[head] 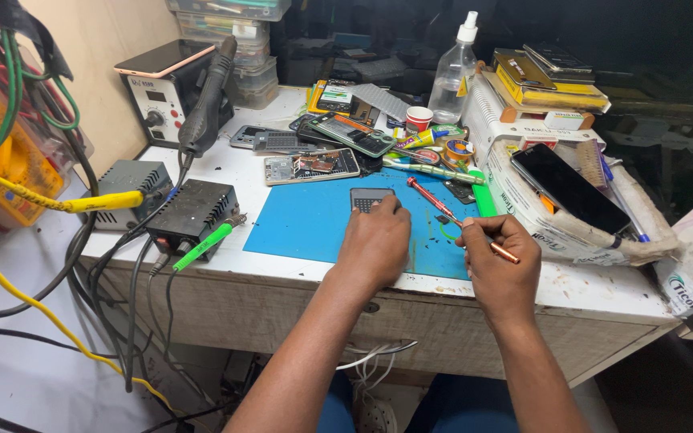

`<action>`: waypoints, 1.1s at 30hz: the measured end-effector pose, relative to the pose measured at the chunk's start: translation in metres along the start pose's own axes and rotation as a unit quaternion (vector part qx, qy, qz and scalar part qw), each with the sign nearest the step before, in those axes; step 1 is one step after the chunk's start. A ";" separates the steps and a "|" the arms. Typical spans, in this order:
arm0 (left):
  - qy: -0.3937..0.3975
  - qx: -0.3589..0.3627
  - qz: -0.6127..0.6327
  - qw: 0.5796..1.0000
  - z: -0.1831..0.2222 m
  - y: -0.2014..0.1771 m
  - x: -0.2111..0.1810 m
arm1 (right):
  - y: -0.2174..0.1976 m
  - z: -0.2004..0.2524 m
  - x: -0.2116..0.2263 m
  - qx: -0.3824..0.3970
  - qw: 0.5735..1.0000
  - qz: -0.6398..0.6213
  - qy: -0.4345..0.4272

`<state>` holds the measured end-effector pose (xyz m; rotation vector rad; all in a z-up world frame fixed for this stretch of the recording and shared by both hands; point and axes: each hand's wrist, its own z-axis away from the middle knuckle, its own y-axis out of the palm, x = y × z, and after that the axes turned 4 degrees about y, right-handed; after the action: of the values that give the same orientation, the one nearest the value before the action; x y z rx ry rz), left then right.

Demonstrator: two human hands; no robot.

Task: The person uses a screwdriver to work on the internal components of a mobile phone on a repair bench.

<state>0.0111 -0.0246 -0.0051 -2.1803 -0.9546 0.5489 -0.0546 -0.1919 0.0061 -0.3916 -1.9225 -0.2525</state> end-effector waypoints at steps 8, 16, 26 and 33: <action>-0.076 0.102 0.087 0.988 -0.012 -0.017 -0.006 | -0.002 -0.003 -0.004 -0.007 0.999 -0.040 0.012; -0.115 0.154 0.103 0.976 -0.017 -0.040 -0.027 | -0.008 -0.009 -0.009 0.017 0.995 -0.095 0.036; -0.110 0.206 0.123 0.965 -0.014 -0.040 -0.027 | -0.004 -0.009 0.002 0.084 0.993 0.014 0.085; -0.093 0.195 0.164 0.963 -0.007 -0.032 -0.015 | -0.013 -0.011 -0.001 0.102 0.988 -0.055 0.105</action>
<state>-0.0098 -0.0231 0.0243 -1.9528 -0.5179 1.0234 -0.0501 -0.2078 0.0094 -0.1176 -1.7443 -0.1598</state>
